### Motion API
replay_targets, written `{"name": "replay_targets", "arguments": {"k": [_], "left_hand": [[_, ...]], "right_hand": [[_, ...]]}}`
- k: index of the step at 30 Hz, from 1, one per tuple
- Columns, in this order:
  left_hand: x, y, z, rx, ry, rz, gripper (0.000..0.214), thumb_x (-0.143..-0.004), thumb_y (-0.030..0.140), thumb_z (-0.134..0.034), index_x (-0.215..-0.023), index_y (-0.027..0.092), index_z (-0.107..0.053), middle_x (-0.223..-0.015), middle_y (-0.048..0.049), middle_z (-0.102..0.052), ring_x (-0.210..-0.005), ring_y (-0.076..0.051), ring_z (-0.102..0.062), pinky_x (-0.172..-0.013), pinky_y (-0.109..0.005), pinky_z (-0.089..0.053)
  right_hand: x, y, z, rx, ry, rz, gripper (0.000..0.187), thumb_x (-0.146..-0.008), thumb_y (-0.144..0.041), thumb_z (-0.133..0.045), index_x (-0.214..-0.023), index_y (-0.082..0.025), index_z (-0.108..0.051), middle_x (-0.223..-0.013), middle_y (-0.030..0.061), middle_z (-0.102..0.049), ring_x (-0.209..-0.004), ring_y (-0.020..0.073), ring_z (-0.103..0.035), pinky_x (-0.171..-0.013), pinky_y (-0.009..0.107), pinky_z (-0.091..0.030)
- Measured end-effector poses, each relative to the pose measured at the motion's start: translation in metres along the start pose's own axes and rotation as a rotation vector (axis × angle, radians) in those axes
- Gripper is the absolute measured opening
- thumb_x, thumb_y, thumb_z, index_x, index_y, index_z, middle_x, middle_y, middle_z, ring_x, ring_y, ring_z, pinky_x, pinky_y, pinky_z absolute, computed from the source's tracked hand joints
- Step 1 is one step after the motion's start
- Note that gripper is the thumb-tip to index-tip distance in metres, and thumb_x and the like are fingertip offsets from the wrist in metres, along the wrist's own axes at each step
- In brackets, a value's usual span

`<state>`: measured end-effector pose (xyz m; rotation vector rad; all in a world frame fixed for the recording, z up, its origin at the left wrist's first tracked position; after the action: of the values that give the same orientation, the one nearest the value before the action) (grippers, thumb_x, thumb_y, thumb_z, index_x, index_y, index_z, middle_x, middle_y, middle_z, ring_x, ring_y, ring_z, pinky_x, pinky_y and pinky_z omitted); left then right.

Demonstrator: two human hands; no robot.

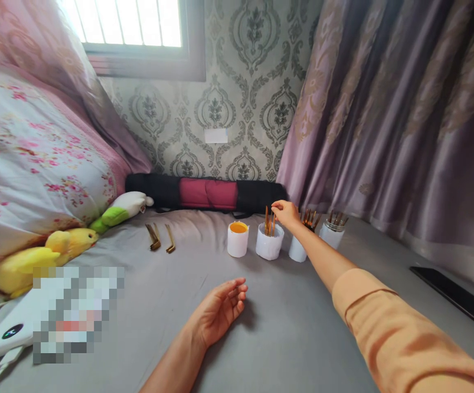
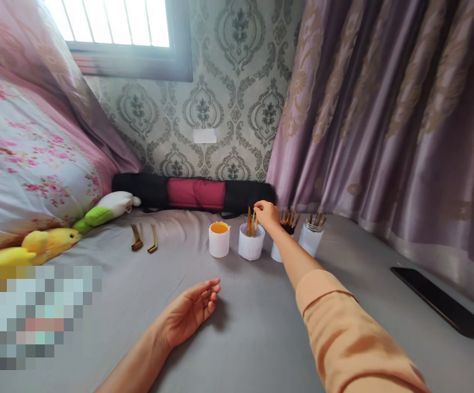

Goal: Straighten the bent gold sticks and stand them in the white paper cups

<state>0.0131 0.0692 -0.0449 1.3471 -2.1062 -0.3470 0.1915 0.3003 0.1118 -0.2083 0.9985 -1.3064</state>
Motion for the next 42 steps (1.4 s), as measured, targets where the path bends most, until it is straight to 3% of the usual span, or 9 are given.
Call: {"name": "replay_targets", "arguments": {"k": [9, 15, 24, 30, 36, 42], "left_hand": [[0.002, 0.001, -0.001, -0.011, 0.025, -0.001, 0.021, -0.074, 0.014, -0.06, -0.094, 0.007, -0.059, -0.08, -0.0067, -0.061, -0.064, -0.009, -0.057, -0.058, -0.019, -0.048], [0.001, 0.001, -0.001, -0.015, 0.012, -0.002, 0.021, -0.073, 0.013, -0.06, -0.094, 0.007, -0.059, -0.079, -0.0062, -0.061, -0.063, -0.009, -0.057, -0.058, -0.019, -0.048], [0.004, 0.001, -0.002, -0.011, 0.02, 0.004, 0.019, -0.074, 0.011, -0.059, -0.093, 0.007, -0.059, -0.078, -0.0065, -0.061, -0.063, -0.009, -0.057, -0.058, -0.018, -0.049], [0.004, 0.001, -0.002, -0.016, 0.023, 0.004, 0.019, -0.075, 0.011, -0.058, -0.093, 0.007, -0.059, -0.079, -0.0066, -0.061, -0.063, -0.009, -0.057, -0.057, -0.018, -0.049], [0.004, 0.001, -0.002, -0.024, 0.019, 0.002, 0.017, -0.076, 0.011, -0.057, -0.092, 0.007, -0.059, -0.078, -0.0068, -0.062, -0.063, -0.009, -0.058, -0.057, -0.018, -0.049], [0.003, 0.001, -0.004, -0.034, 0.002, -0.001, 0.017, -0.077, 0.011, -0.056, -0.093, 0.007, -0.059, -0.078, -0.0068, -0.062, -0.062, -0.008, -0.058, -0.057, -0.018, -0.049]], "right_hand": [[0.011, -0.011, 0.018, 0.024, -0.021, -0.007, 0.023, -0.075, -0.026, -0.051, -0.094, -0.02, -0.065, -0.081, 0.0013, -0.067, -0.044, 0.0076, -0.056, -0.051, 0.021, -0.045], [0.022, -0.022, 0.038, -0.01, 0.053, 0.029, 0.022, -0.076, -0.024, -0.05, -0.091, -0.019, -0.064, -0.083, 0.0013, -0.067, -0.043, 0.0075, -0.056, -0.053, 0.023, -0.045], [0.051, -0.028, 0.052, -0.152, 0.136, 0.061, 0.022, -0.074, -0.026, -0.048, -0.086, -0.017, -0.063, -0.079, 0.0016, -0.066, -0.042, 0.0083, -0.055, -0.054, 0.024, -0.046], [0.077, -0.028, 0.053, -0.273, 0.093, 0.031, 0.025, -0.074, -0.032, -0.047, -0.087, -0.016, -0.061, -0.08, 0.004, -0.064, -0.044, 0.0092, -0.055, -0.046, 0.023, -0.044], [0.12, -0.022, 0.028, -0.358, -0.041, -0.079, 0.026, -0.075, -0.035, -0.047, -0.086, -0.016, -0.06, -0.07, 0.0035, -0.062, -0.046, 0.0096, -0.052, -0.042, 0.021, -0.041], [0.168, -0.026, -0.031, -0.463, -0.294, -0.231, 0.026, -0.075, -0.034, -0.044, -0.081, -0.014, -0.06, -0.062, 0.0014, -0.057, -0.046, 0.0091, -0.05, -0.039, 0.018, -0.038]]}}
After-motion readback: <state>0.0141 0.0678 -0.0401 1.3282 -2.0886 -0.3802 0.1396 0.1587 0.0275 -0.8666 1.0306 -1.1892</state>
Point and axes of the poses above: each hand's wrist, its own x-axis away from the middle knuckle, its own z-axis out of the back of the hand, y = z × x, the point moved 9 cm from there along -x, towards the middle knuckle
